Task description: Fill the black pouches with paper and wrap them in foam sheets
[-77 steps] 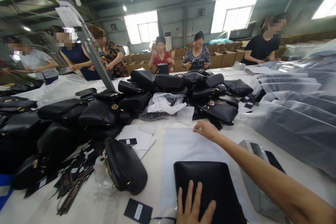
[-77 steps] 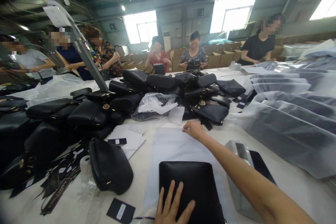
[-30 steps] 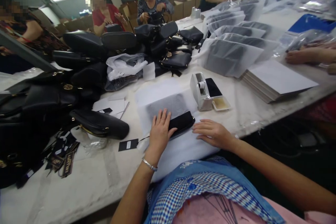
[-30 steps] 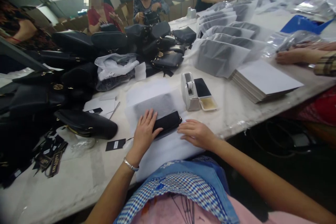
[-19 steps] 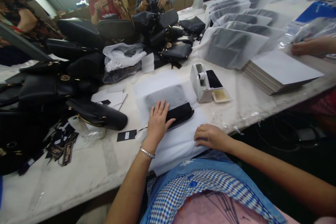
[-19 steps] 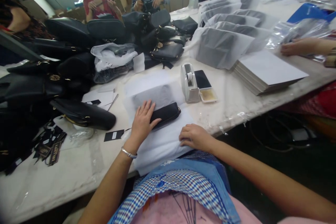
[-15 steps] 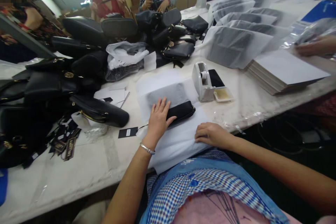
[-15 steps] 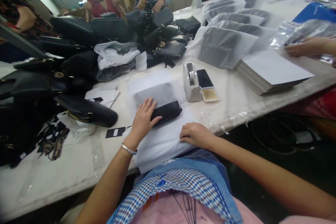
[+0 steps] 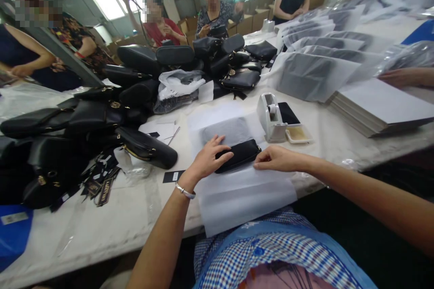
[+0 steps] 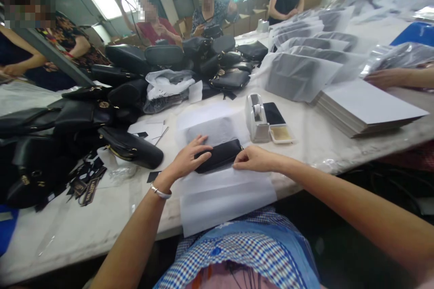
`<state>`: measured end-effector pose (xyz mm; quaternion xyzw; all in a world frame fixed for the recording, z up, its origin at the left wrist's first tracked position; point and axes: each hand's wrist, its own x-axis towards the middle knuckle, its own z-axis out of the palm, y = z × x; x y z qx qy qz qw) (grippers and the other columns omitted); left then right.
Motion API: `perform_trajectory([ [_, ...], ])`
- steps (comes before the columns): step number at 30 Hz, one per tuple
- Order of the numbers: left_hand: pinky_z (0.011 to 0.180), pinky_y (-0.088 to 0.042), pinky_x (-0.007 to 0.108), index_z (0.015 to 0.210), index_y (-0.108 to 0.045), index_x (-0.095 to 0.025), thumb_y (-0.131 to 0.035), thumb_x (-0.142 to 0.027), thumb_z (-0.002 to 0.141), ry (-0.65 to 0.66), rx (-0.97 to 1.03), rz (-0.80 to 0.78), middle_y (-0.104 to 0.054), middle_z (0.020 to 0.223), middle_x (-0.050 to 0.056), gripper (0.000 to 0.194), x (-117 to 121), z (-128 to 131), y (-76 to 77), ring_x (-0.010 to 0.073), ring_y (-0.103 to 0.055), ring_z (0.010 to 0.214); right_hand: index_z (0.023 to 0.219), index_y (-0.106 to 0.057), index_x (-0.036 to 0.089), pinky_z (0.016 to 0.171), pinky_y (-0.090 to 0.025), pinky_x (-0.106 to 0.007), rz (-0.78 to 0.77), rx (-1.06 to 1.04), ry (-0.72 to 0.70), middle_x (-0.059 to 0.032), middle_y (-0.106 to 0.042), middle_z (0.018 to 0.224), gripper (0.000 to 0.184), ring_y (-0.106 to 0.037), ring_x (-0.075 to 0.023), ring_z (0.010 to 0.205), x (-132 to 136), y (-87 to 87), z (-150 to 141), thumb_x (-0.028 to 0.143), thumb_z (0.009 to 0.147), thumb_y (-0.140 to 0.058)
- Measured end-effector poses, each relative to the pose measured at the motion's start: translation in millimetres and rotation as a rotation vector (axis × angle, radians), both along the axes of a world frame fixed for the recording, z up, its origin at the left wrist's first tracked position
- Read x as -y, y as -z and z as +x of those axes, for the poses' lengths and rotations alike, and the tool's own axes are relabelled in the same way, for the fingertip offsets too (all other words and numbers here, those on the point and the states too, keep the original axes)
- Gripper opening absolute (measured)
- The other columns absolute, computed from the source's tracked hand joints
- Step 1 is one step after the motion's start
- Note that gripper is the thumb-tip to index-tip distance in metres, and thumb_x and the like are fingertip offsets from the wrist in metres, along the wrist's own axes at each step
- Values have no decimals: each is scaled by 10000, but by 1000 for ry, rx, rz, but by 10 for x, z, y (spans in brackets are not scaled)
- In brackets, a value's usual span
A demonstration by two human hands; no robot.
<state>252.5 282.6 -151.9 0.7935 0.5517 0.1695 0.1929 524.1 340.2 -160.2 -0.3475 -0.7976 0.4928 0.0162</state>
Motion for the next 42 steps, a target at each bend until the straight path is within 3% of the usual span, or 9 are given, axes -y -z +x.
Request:
perform_trajectory([
  [6,1154,-234,589,1169,-636,-257,-773,-577,672,140,-121,-116,-176,1618,131,607,52,-36,-151,350,-74,1493,871,-752,154,582,-405,-260,-130,-33,140,-11,-668,706,489,-562,-155,640,-236,-56,-74,617,748,-652],
  [9,1140,-269,593,1233,-587,-225,-847,-432,635,152,-206,-85,-186,1608,174,685,45,-15,-128,374,-97,1485,872,-743,139,588,-433,-266,-117,-27,193,-20,-678,704,504,-587,-167,646,-330,-100,-81,620,763,-639],
  [13,1114,-359,544,1089,-622,-191,-671,-97,774,45,-275,0,-323,1567,151,333,15,64,-57,329,-241,1464,975,-745,182,729,-505,-324,277,-22,182,-46,-729,865,463,-658,-232,815,-253,-235,-73,572,890,-512],
  [17,1100,-388,530,1011,-646,-163,-609,-68,802,27,-255,34,-371,1538,169,233,-6,105,-34,353,-288,1441,1373,-525,226,1013,-448,-439,779,-72,127,-97,-600,1334,603,-570,-297,1186,39,-308,-133,540,865,-611],
  [20,1115,-386,492,1019,-664,-163,-543,-53,837,13,-214,57,-429,1505,162,244,-22,95,-46,328,-327,1428,1346,-526,216,1088,-383,-494,928,-76,12,-109,-568,1372,584,-534,-305,1238,106,-205,-229,381,819,-714],
  [23,1132,-390,416,1066,-666,-185,-487,14,820,-6,-163,66,-503,1460,110,363,-47,66,-70,260,-384,1406,1066,-662,245,1070,-409,-470,907,-95,-13,-53,-668,1233,250,-633,-247,1092,-66,-50,-301,148,837,-639],
  [26,1111,-421,353,1094,-661,-194,-458,33,824,-36,-157,92,-573,1398,81,407,-82,44,-114,214,-474,1347,883,-686,248,980,-487,-425,866,-139,63,-17,-698,1174,150,-651,-231,1033,-310,30,-341,129,843,-605],
  [36,1065,-437,424,941,-672,-245,-543,-168,922,-102,-259,234,-756,914,13,151,-254,-4,-92,178,-707,856,807,-703,248,898,-535,-369,812,-211,206,0,-707,1133,152,-637,-224,1073,-662,212,-456,116,778,-631],
  [42,1054,-444,372,1008,-665,-239,-542,-224,941,-223,-231,311,-762,912,6,141,-309,-17,48,159,-695,817,858,-695,258,883,-531,-373,812,-244,276,-4,-718,1074,46,-639,-222,1029,-698,332,-480,267,861,-651],
])
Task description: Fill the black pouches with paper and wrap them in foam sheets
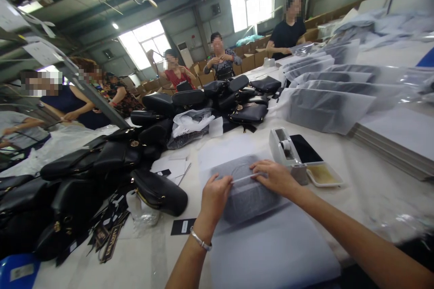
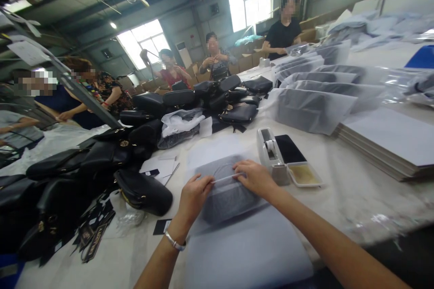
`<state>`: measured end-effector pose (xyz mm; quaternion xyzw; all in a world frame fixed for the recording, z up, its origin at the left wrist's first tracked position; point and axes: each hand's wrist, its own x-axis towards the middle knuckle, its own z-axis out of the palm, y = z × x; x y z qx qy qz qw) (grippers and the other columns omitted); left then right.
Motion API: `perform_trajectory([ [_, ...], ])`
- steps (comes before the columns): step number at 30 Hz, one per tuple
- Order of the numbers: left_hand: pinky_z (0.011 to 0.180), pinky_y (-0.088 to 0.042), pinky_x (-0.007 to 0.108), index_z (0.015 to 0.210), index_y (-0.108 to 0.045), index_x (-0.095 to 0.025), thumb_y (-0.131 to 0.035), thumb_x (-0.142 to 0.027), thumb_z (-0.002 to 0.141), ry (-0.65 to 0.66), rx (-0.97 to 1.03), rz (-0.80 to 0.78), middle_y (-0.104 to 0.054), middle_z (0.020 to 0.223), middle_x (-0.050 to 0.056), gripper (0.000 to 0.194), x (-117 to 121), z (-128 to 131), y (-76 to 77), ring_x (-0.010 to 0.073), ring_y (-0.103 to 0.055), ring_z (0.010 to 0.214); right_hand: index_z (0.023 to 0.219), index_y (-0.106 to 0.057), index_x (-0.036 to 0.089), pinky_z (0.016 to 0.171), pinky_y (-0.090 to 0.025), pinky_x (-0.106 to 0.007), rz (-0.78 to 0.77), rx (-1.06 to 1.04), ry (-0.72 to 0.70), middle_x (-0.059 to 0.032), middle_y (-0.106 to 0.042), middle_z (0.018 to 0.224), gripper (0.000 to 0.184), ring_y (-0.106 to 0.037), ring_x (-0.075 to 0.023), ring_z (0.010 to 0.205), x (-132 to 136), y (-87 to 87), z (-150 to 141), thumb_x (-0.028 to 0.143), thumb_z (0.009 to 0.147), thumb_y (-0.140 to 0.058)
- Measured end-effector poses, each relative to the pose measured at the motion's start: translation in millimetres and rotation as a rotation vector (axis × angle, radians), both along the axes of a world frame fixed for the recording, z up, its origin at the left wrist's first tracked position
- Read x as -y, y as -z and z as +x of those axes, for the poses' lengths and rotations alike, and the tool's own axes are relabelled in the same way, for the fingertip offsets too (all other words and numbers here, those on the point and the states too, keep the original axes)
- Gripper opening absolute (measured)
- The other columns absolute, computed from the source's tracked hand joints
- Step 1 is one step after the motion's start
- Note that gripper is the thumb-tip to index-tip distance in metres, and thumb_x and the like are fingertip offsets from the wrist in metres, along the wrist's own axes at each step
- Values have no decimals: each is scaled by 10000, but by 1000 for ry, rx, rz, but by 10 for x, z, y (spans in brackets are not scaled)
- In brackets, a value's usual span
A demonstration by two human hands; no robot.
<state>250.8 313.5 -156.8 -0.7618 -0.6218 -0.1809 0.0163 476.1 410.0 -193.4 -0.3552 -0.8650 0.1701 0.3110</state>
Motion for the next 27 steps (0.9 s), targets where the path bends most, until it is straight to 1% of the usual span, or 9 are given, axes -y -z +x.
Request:
perform_trajectory([
  [4,993,-493,364,1230,-589,-230,-579,-237,922,-65,34,43,-765,941,18,308,-54,6,68,183,-691,877,943,-688,251,836,-540,-353,43,10,93,-32,-717,1026,122,-648,-223,981,35,27,-54,333,911,-603],
  [8,959,-520,369,1345,-510,-226,-541,-221,939,-99,10,90,-763,955,27,407,-80,12,88,190,-695,881,948,-666,244,786,-532,-326,84,48,159,-40,-706,1017,127,-641,-215,957,65,45,-110,326,932,-571],
  [13,1134,-376,480,1368,-501,-250,-460,-159,961,-139,-75,304,-626,1329,77,420,68,163,128,232,-574,1236,962,-654,238,780,-519,-311,85,94,176,-41,-697,1001,124,-633,-213,957,62,19,-147,321,938,-565],
  [15,1116,-411,447,1318,-555,-259,-446,-161,967,-41,-90,279,-626,1335,60,380,151,272,196,222,-562,1255,957,-655,233,786,-518,-310,80,109,172,-41,-696,1000,116,-634,-213,959,50,-3,-165,310,932,-571],
  [17,1065,-467,449,1265,-596,-249,-468,-176,960,40,-110,177,-629,1333,59,339,201,367,281,240,-560,1261,935,-657,233,773,-521,-306,84,131,176,-41,-700,984,109,-640,-212,945,35,-26,-185,303,927,-573],
  [20,1052,-461,552,1275,-586,-235,-520,-203,938,10,-127,50,-576,1394,75,344,207,423,392,305,-490,1328,941,-665,231,753,-534,-320,124,155,223,-50,-712,993,124,-661,-216,894,27,-70,-166,252,929,-543],
  [23,1072,-414,609,1340,-529,-271,-510,-191,938,-28,-123,8,-494,1468,86,411,189,399,456,308,-424,1379,1083,-660,228,891,-522,-383,250,66,290,-69,-688,1166,224,-653,-245,1012,50,-131,35,190,940,-492],
  [25,1069,-400,628,1356,-512,-304,-497,-185,940,-46,-119,-4,-426,1515,88,433,186,380,479,311,-383,1404,1153,-646,225,1013,-464,-424,334,-31,376,-78,-648,1255,257,-605,-264,1132,61,-158,288,216,946,-495],
  [27,1067,-386,641,1364,-505,-317,-498,-174,934,-53,-121,-16,-380,1542,93,453,190,376,491,324,-348,1421,1157,-654,212,1079,-408,-458,347,-94,513,-95,-623,1286,267,-555,-287,1203,47,-146,584,285,932,-530],
])
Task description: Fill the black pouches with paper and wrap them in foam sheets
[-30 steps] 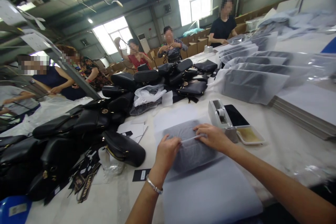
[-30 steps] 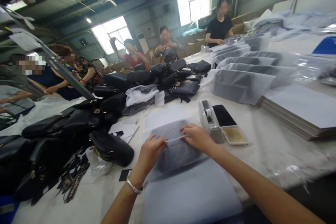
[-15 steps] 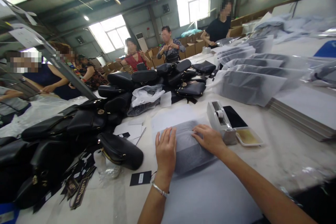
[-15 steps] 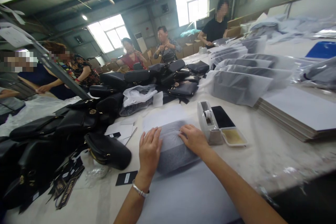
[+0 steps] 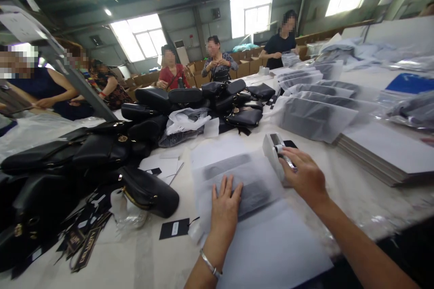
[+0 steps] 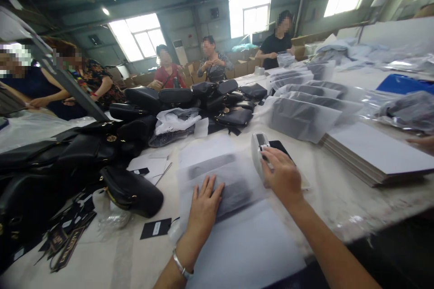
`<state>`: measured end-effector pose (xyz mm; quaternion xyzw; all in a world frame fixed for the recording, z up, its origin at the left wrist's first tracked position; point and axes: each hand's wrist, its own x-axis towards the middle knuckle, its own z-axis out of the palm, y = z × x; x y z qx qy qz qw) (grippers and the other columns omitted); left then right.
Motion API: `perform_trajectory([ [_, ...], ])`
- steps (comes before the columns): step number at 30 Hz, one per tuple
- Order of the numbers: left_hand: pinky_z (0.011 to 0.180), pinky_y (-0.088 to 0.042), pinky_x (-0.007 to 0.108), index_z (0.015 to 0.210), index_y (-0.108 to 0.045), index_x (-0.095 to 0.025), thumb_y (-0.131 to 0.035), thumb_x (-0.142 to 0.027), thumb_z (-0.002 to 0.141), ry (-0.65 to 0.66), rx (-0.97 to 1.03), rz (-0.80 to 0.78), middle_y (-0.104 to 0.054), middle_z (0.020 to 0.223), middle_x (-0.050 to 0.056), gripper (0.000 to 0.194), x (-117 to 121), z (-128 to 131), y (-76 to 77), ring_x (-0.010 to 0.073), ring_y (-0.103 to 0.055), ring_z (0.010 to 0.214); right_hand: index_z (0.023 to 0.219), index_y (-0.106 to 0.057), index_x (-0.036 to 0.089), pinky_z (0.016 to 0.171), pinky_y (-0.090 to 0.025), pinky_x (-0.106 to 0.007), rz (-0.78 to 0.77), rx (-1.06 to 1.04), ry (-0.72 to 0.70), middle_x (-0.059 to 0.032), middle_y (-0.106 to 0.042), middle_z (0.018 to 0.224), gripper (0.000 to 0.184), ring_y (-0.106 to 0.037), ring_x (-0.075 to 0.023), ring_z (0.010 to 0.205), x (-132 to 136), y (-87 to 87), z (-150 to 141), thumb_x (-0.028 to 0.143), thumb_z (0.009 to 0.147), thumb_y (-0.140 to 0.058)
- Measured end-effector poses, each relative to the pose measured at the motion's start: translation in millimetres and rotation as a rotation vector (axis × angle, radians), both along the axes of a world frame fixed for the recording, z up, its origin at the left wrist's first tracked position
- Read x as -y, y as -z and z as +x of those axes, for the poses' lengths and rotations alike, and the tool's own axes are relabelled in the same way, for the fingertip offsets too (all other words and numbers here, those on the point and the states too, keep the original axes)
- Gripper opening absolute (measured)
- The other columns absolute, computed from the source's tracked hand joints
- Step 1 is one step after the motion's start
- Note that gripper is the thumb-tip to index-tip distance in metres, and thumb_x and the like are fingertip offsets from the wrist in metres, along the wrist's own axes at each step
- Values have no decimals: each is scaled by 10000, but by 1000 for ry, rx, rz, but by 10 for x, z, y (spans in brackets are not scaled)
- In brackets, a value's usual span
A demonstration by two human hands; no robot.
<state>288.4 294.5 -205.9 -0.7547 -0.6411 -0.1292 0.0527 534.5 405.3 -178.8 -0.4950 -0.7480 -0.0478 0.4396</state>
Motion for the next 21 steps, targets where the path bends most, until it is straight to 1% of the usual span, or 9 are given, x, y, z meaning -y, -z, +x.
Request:
perform_trajectory([
  [2,1071,-376,636,1373,-499,-320,-511,-161,924,-7,-4,-5,-366,1550,94,477,3,7,3,336,-321,1432,1099,-689,200,1105,-373,-485,-85,-75,124,-109,-604,1307,293,-520,-313,1242,-41,57,264,366,885,-578],
  [4,1077,-372,620,1372,-502,-335,-517,-162,922,-22,-3,-1,-373,1550,83,482,1,13,1,337,-305,1439,972,-738,204,1132,-329,-478,-300,-205,186,-103,-598,1321,295,-494,-326,1272,-94,138,441,426,812,-628],
  [7,1077,-375,598,1365,-508,-357,-497,-192,941,-33,-4,2,-394,1542,66,455,-9,10,6,323,-314,1437,811,-775,221,1145,-293,-447,-611,-415,179,-84,-620,1305,291,-497,-325,1278,-164,238,521,480,751,-656],
  [9,1074,-376,596,1367,-506,-364,-489,-205,947,-31,-13,6,-389,1545,63,449,-13,3,20,321,-322,1434,792,-786,224,1107,-342,-444,-696,-491,152,-86,-639,1285,327,-541,-323,1235,-195,264,487,521,742,-659],
  [13,1084,-366,587,1377,-496,-365,-489,-209,946,-27,-21,30,-371,1556,54,458,-7,-4,56,313,-303,1443,812,-794,195,898,-518,-399,-757,-629,92,-108,-663,1244,368,-663,-307,1042,-230,237,359,532,714,-682],
  [15,1087,-361,585,1378,-496,-363,-487,-215,948,-27,-19,37,-375,1554,55,454,-1,-2,64,311,-299,1445,811,-792,176,833,-542,-381,-740,-688,83,-123,-656,1252,361,-677,-303,1001,-226,205,307,507,694,-709],
  [16,1086,-360,587,1377,-497,-362,-487,-218,949,-27,-16,38,-379,1552,56,452,2,-1,64,312,-299,1444,813,-790,172,848,-536,-379,-717,-708,88,-126,-643,1273,354,-668,-303,1025,-211,186,285,497,690,-719],
  [18,1087,-357,591,1378,-498,-358,-483,-218,951,-25,-11,35,-384,1549,58,449,7,0,59,313,-301,1443,823,-787,184,950,-489,-379,-647,-724,108,-109,-600,1339,336,-616,-299,1131,-140,140,249,490,693,-735],
  [21,1091,-354,589,1381,-496,-356,-478,-202,948,-21,-2,37,-377,1553,58,460,16,1,50,309,-295,1447,849,-785,217,1071,-392,-377,-492,-704,111,-68,-573,1376,305,-545,-284,1229,81,64,198,491,720,-743],
])
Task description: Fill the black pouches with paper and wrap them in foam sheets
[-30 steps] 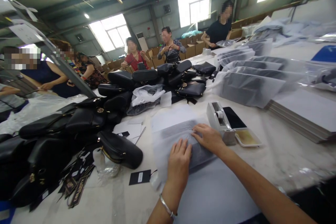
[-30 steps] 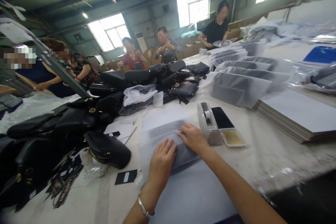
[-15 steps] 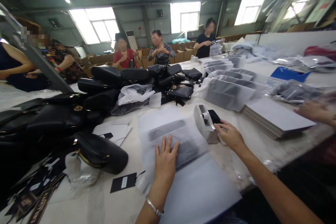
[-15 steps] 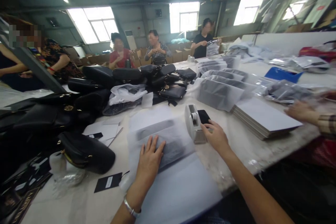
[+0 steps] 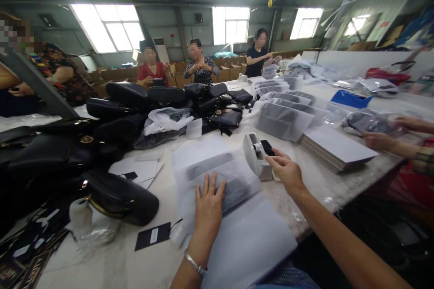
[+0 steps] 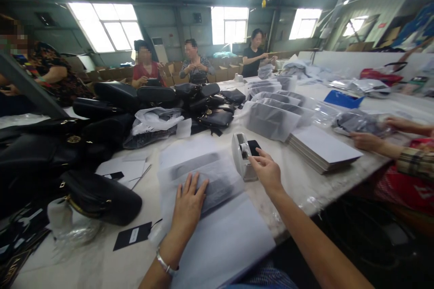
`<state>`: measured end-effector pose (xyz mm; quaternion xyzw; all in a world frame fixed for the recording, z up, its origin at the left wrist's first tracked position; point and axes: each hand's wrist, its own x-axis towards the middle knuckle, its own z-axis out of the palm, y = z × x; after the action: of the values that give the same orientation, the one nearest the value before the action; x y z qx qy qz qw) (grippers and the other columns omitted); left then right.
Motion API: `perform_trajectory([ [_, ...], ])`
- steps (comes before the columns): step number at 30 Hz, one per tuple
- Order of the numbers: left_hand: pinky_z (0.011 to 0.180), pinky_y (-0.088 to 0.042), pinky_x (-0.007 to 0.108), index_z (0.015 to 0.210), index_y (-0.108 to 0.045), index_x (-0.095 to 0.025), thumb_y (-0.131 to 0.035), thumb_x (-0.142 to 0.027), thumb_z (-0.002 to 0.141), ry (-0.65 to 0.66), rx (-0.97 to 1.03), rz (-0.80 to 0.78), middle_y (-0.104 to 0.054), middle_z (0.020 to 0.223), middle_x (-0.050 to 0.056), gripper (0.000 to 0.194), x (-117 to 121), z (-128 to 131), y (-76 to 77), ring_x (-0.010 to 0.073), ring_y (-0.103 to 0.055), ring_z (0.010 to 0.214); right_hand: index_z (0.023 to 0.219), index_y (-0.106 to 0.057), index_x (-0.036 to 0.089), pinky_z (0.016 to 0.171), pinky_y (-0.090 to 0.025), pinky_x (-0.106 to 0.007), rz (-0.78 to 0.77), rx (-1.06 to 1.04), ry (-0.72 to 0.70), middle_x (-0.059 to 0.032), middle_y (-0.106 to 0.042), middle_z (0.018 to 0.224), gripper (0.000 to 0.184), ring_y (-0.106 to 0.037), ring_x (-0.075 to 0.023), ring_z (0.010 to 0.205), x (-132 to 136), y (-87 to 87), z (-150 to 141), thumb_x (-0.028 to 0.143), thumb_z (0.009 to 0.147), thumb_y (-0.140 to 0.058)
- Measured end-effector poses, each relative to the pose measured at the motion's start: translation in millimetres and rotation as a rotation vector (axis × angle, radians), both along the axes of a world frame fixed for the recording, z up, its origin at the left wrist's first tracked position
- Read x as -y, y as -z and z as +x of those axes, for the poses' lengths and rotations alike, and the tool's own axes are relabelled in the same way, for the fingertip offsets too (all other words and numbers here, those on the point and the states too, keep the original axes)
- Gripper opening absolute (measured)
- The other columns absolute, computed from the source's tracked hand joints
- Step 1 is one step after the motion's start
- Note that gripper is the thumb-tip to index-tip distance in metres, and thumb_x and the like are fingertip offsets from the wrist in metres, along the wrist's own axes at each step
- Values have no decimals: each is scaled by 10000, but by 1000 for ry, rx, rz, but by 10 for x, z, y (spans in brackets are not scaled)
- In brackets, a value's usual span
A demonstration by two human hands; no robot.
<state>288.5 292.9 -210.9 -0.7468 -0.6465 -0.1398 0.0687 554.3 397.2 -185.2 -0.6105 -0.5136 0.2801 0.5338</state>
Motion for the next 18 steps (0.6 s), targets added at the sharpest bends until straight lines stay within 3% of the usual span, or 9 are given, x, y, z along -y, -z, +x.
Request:
perform_trajectory([
  [3,1096,-351,587,1383,-496,-355,-476,-189,946,0,2,7,-374,1555,55,468,6,4,-1,309,-293,1448,889,-780,220,1052,-420,-383,55,-81,5,-73,-618,1313,314,-565,-276,1199,295,-33,-47,497,747,-740],
  [6,1090,-355,594,1379,-502,-357,-473,-186,946,-5,-3,8,-376,1552,56,466,1,8,12,315,-306,1442,951,-768,213,923,-515,-361,-109,-331,-23,-85,-697,1164,374,-618,-264,1111,522,48,-71,512,725,-761],
  [9,1086,-360,596,1377,-503,-363,-470,-192,950,-7,-5,14,-377,1551,52,461,-9,5,33,313,-313,1439,936,-758,203,736,-563,-309,-280,-493,-77,-89,-734,1003,425,-678,-231,932,587,229,-56,546,686,-775],
  [13,1091,-356,592,1383,-496,-363,-474,-203,952,-8,-13,18,-380,1549,51,460,-12,-3,37,309,-308,1441,885,-750,173,604,-542,-277,-301,-394,-125,-77,-722,801,495,-658,-178,694,455,412,36,596,630,-778],
  [18,1083,-367,591,1370,-515,-357,-481,-202,949,-6,-15,2,-384,1546,55,450,-11,3,0,315,-324,1433,771,-751,169,513,-474,-248,-294,-162,-184,-22,-668,638,390,-548,-123,508,283,351,268,544,663,-774],
])
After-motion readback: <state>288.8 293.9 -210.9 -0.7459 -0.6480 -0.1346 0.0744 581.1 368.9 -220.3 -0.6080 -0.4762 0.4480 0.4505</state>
